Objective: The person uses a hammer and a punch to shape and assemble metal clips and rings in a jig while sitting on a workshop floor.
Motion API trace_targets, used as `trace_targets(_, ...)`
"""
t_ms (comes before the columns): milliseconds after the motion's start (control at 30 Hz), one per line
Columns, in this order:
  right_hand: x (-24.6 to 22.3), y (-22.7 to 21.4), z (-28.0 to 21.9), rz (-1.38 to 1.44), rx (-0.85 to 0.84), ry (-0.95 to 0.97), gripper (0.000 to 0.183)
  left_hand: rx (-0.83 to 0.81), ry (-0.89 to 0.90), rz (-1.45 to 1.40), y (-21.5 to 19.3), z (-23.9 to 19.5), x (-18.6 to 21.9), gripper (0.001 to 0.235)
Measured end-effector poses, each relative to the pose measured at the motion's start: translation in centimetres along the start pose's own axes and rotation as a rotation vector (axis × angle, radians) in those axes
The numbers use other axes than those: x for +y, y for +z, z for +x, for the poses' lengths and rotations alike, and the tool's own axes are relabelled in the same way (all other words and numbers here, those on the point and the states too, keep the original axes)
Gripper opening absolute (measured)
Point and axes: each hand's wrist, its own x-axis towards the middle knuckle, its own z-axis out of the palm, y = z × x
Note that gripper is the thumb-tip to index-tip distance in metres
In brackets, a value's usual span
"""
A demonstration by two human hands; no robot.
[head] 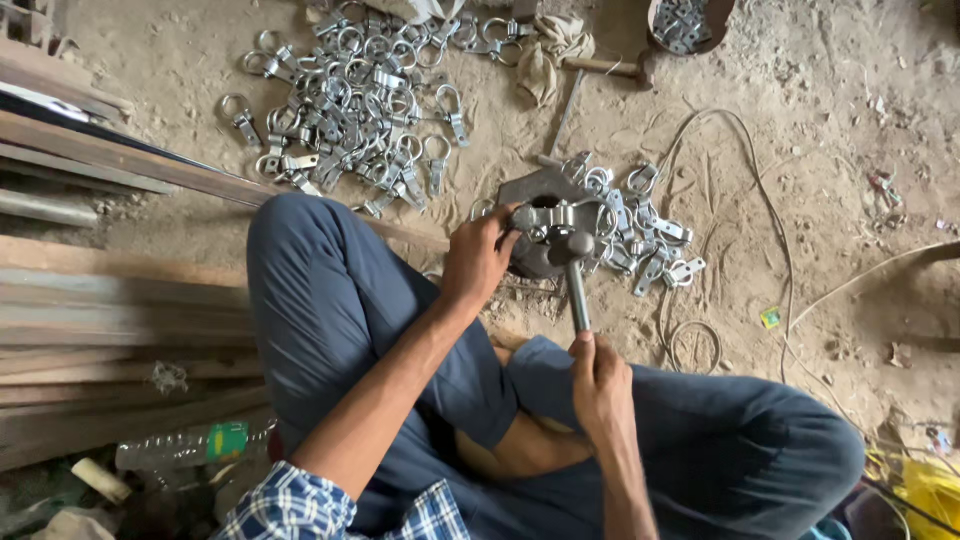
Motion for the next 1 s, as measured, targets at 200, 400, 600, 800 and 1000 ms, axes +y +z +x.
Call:
trace_targets(200, -1.1, 0.1, 0.2, -0.032, -0.016, -0.069, 0.041, -0.027, -0.202, -0.014, 0.1, 0.5, -0.5, 0.018)
trace_targets(400, -0.9, 0.1, 0.3, -0.037, -0.035, 0.012, 0.044, 0.142, -0.201, -0.158, -0.1, 0.4, -0.9, 0.02)
trace_targets(600, -0.7, 0.3, 0.5, -0.029, -0.041, -0.033, 0.044, 0.155, -0.143, -0.161, -0.3, 0.4, -0.7, 0.02)
trace_targets(800, -0.3, 0.4, 0.6, -0.053, -0.044, -0.008, 0.046, 0.136, -0.164, -0.195, 0.0, 0.3, -1.0, 0.02)
trace_targets(1000, -0.9, 0.2, 0.7, -0.075, -0.084, 0.056, 0.048, 0.126, -0.166, -0.197, 0.3, 0.3, -1.3, 0.02)
